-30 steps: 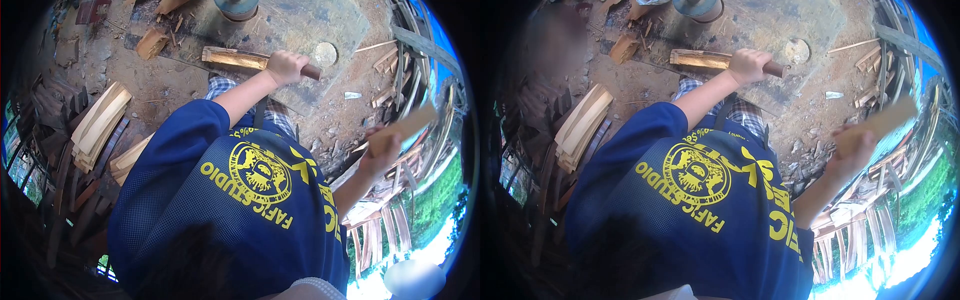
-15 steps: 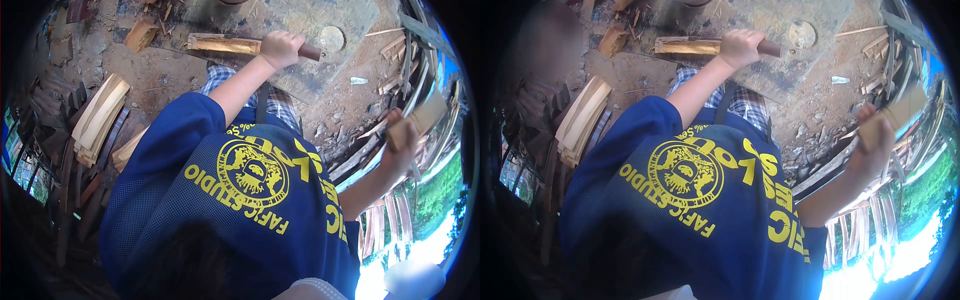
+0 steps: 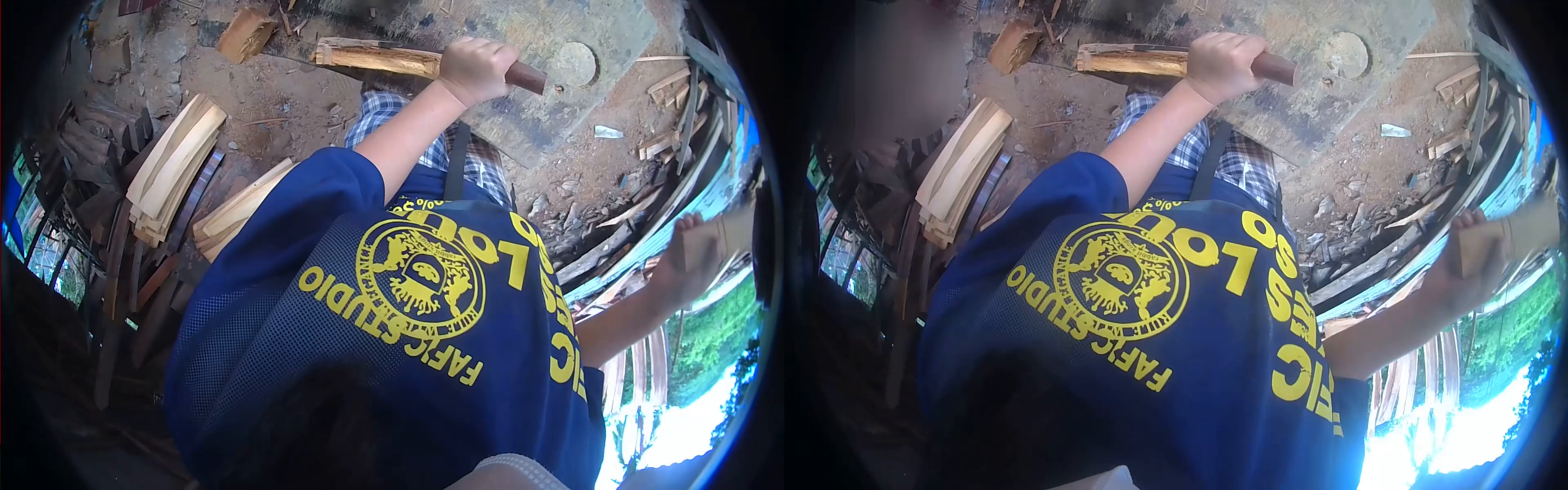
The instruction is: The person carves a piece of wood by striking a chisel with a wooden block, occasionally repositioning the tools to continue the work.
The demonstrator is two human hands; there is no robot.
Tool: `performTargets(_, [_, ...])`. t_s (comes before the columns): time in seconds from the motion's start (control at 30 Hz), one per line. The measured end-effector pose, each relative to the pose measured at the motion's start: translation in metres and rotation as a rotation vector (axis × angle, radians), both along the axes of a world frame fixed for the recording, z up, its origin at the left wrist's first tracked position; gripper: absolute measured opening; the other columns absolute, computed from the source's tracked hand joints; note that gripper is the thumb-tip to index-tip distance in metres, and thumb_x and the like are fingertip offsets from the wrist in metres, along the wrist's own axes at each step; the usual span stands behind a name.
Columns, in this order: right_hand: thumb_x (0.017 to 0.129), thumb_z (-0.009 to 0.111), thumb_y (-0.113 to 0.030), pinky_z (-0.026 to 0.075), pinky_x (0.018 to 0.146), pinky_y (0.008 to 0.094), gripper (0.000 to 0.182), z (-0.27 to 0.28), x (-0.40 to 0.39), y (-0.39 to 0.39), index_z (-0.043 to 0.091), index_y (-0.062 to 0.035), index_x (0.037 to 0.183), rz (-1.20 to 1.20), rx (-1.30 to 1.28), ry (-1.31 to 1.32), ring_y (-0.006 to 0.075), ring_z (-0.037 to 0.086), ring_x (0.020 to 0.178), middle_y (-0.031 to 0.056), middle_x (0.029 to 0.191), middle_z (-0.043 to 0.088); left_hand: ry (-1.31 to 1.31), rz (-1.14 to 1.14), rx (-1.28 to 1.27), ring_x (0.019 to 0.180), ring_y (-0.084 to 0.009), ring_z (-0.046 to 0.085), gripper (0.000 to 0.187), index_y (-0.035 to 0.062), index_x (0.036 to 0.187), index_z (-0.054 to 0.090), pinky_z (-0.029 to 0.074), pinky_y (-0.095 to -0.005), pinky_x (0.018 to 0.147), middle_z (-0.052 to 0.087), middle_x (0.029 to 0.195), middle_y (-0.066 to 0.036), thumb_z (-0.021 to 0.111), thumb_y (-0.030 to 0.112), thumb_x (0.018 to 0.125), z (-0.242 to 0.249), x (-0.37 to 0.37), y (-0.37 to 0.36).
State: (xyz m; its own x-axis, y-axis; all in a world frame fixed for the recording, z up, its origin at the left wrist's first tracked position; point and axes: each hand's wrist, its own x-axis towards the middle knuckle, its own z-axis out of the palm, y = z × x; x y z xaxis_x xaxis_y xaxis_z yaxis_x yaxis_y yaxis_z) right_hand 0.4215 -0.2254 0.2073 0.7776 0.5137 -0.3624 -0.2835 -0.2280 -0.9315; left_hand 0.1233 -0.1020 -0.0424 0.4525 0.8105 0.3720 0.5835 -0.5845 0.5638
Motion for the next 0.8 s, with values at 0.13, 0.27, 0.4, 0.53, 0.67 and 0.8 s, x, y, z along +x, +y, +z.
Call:
performTargets(0.13, [0.09,0.059,-0.018,0.051,0.082,0.034,0.034,-0.162,-0.077,-0.038,0.054,0.0011,0.117,0.766,-0.587,-0.939,0.0245,0.06,0.087,0.0151,0.095,0.062,0.016,0.041,-0.011,0.061,-0.0157,0.067,0.018,0.0201,0.067,0.061,0.049,-0.0299,0.055,0.066,0.064,0.002,0.075,0.029,0.061,-0.003,-0.005,0.003])
performTargets(0.27, [0.087,0.068,-0.019,0.051,0.065,0.0293,0.036,-0.103,-0.166,0.03,0.055,-0.0012,0.115,0.526,-0.486,0.428,0.0176,0.061,0.073,0.0092,0.087,0.061,0.054,-0.001,0.032,0.06,-0.0145,0.065,0.017,0.0209,0.068,0.063,0.048,-0.0291,0.054,0.065,0.064,0.004,0.076,0.027,0.059,-0.009,-0.019,0.011])
performTargets(0.4, [0.091,0.065,-0.023,0.051,0.061,0.0283,0.03,-0.069,-0.11,0.007,0.052,-0.0039,0.111,0.348,-0.539,0.237,0.0176,0.061,0.07,0.0104,0.083,0.062,0.007,-0.08,0.031,0.06,-0.0127,0.065,0.019,0.0213,0.067,0.062,0.048,-0.0278,0.055,0.065,0.064,0.005,0.077,0.028,0.058,-0.007,0.0,-0.005])
performTargets(0.53, [0.093,0.063,-0.027,0.053,0.067,0.0311,0.036,-0.006,-0.036,-0.036,0.056,0.0015,0.114,0.141,-0.37,0.118,0.0226,0.061,0.08,0.0169,0.094,0.064,-0.04,-0.176,0.034,0.059,-0.0122,0.064,0.017,0.0209,0.068,0.062,0.047,-0.0271,0.054,0.064,0.063,0.005,0.075,0.025,0.058,0.002,0.034,-0.024])
performTargets(0.67, [0.095,0.06,-0.022,0.052,0.082,0.036,0.039,0.068,0.014,-0.076,0.051,0.0062,0.12,0.127,-0.297,-0.262,0.0286,0.058,0.095,0.0223,0.108,0.058,-0.13,-0.228,-0.056,0.058,-0.0172,0.067,0.008,0.0176,0.066,0.061,0.049,-0.0304,0.051,0.066,0.062,0.0,0.068,0.022,0.065,0.004,0.068,-0.037])
performTargets(0.8, [0.094,0.06,-0.02,0.05,0.085,0.0361,0.043,0.118,0.043,-0.081,0.045,0.0093,0.122,0.115,-0.794,-0.807,0.0301,0.055,0.094,0.0246,0.106,0.055,0.013,-0.214,-0.141,0.062,-0.019,0.068,0.01,0.0149,0.076,0.066,0.05,-0.0315,0.052,0.07,0.073,-0.003,0.068,0.021,0.069,-0.009,0.085,-0.027])
